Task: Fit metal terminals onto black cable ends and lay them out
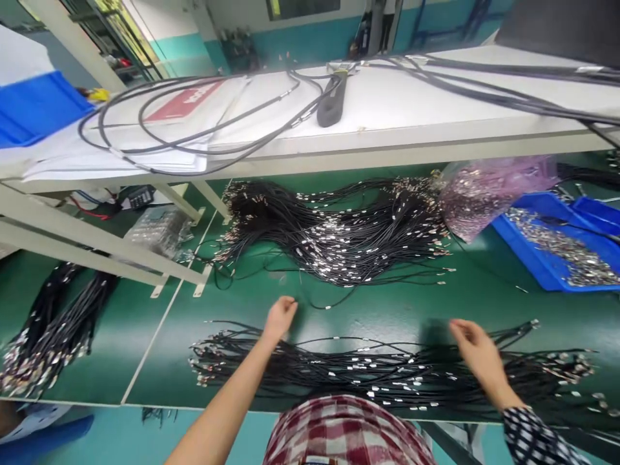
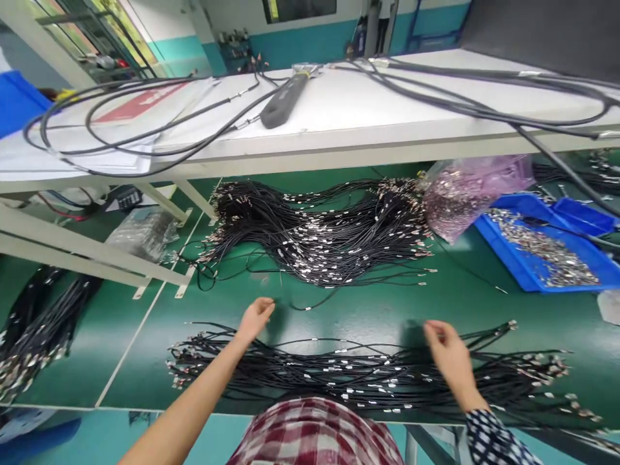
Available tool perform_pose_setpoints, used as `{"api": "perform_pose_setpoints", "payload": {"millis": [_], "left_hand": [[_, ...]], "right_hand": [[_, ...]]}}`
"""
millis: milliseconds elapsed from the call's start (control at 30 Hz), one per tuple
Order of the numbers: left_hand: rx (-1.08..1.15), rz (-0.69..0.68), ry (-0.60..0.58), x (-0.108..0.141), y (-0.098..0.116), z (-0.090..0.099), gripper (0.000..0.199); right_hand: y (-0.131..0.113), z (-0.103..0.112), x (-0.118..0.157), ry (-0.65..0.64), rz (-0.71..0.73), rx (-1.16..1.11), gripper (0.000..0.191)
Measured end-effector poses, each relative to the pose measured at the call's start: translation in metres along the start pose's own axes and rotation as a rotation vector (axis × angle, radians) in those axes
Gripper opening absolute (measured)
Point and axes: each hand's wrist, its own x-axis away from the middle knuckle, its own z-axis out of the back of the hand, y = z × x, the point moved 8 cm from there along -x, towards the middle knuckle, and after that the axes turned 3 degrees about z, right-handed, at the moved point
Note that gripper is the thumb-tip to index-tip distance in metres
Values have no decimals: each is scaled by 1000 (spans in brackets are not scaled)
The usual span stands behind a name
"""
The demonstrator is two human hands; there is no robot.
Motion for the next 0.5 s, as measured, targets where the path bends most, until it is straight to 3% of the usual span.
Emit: {"api": "perform_pose_setpoints", "payload": {"millis": [133,233,333,433,500], "left_hand": [[-125,-241,-26,-14,78,-41,31],[-238,-391,-192,-4,104,-69,27],[-348,-479,-404,28,85,-91,37],[-454,-487,-514,70,34,-92,95],[-511,-469,-545,99,1,-85,115]], "right_hand": [[-63,-74,14,-230,167,-74,42],[-95,-100,36,-374,257,-79,41],[-96,-108,59,-498,329,-50,48],[-74,-110,88,-652,395,119,86],[-62,-109,106,-708,473,279,95]]}}
